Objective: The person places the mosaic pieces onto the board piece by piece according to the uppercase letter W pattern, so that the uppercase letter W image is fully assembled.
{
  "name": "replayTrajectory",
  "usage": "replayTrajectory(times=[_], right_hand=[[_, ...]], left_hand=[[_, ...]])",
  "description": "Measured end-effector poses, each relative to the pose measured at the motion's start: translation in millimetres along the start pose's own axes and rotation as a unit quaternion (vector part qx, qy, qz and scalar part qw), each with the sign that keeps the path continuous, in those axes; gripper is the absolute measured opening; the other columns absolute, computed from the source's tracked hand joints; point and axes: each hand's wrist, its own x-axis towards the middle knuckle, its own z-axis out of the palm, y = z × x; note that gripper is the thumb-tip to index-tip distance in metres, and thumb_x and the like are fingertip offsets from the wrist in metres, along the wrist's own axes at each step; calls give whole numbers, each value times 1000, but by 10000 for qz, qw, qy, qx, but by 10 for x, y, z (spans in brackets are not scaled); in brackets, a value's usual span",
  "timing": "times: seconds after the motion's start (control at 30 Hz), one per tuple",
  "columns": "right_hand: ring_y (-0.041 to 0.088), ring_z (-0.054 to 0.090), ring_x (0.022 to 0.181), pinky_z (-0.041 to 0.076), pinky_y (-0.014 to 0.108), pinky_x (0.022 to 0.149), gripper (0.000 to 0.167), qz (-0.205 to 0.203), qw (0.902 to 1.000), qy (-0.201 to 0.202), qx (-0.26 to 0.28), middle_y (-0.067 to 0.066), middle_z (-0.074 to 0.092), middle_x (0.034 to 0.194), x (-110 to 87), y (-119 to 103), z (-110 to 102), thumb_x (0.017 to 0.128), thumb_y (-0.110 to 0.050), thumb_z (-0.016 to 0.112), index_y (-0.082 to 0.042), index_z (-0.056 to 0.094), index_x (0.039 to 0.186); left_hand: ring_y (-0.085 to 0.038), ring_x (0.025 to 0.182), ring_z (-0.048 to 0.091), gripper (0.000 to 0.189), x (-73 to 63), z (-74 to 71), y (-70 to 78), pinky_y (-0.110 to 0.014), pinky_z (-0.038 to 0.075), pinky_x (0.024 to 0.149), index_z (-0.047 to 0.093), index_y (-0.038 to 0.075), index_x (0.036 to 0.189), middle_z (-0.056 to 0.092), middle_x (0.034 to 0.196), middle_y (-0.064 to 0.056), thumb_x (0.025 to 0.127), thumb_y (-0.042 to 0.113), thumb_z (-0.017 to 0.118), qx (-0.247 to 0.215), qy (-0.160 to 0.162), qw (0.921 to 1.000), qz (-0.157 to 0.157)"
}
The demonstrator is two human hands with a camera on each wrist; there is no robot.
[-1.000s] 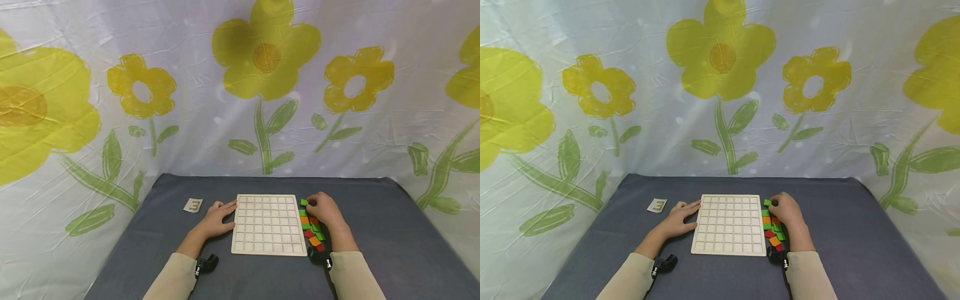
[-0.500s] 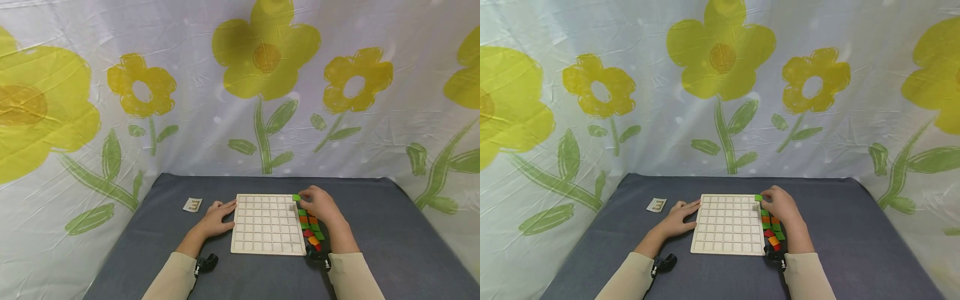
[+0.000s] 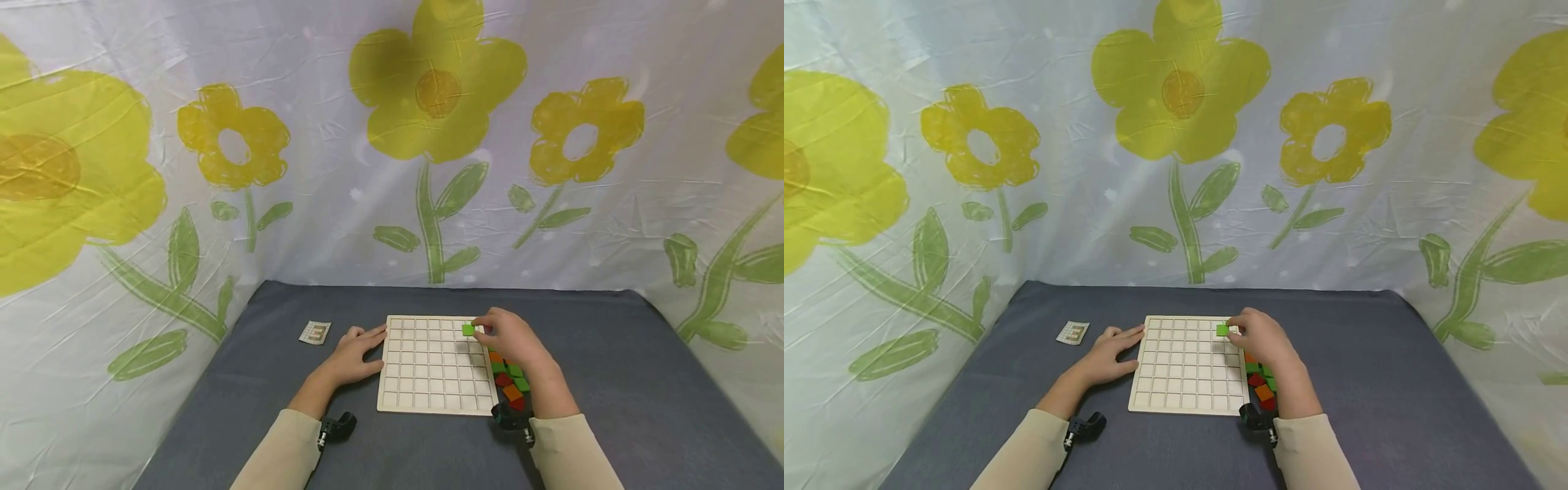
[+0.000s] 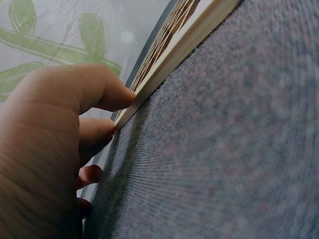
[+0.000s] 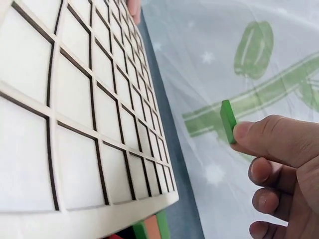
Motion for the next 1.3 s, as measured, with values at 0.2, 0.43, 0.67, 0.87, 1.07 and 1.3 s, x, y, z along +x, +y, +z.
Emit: replayTrajectory(times=[0.2,0.43,0.67,0.87,1.07,1.3], right_hand=[[17,40,67,32,34,62,29,126,9995,-296,73,2,47,78,26,-35,99,97,-15,71,-5,76,123],[16,36,64,30,33,61,25,143,9990,-413,63,2,44,73,36,-32,203,96,-13,72,-6,78,119],[15,43,66,37,33,63,23,202,9986,-464,-131,-1,56,76,56,38,308,93,-14,76,-8,80,115],[15,53,75,45,36,69,24,436,9975,-510,-217,0,65,91,76,59,342,93,-16,76,-10,80,116],[15,50,68,41,35,64,28,423,9976,-464,-280,-4,62,78,78,76,378,93,-16,76,-10,79,120],[16,56,75,47,38,68,26,352,9973,-342,-548,0,70,89,81,82,390,93,-17,75,-12,80,119]], left_hand=[[-21,101,33,68,7,1,-5,-46,29,83,44,16,158,36,164,4,96,36,63,59,-39,10000,-66],[-21,101,33,67,11,-1,0,-47,29,83,45,15,158,37,163,4,96,36,63,16,-19,10000,-90],[-21,101,34,68,9,7,-6,-47,30,82,44,16,158,38,163,3,96,36,64,12,-20,9999,-107],[-20,101,33,68,14,5,-23,-46,28,83,43,16,158,35,164,5,97,36,63,27,-41,10000,-72],[-20,101,33,67,9,-2,-14,-47,28,84,45,15,158,36,164,5,97,36,63,35,-11,10000,-29],[-21,99,32,67,10,-5,-3,-47,27,82,44,16,158,37,163,5,97,35,64,-3,-22,10000,-79]])
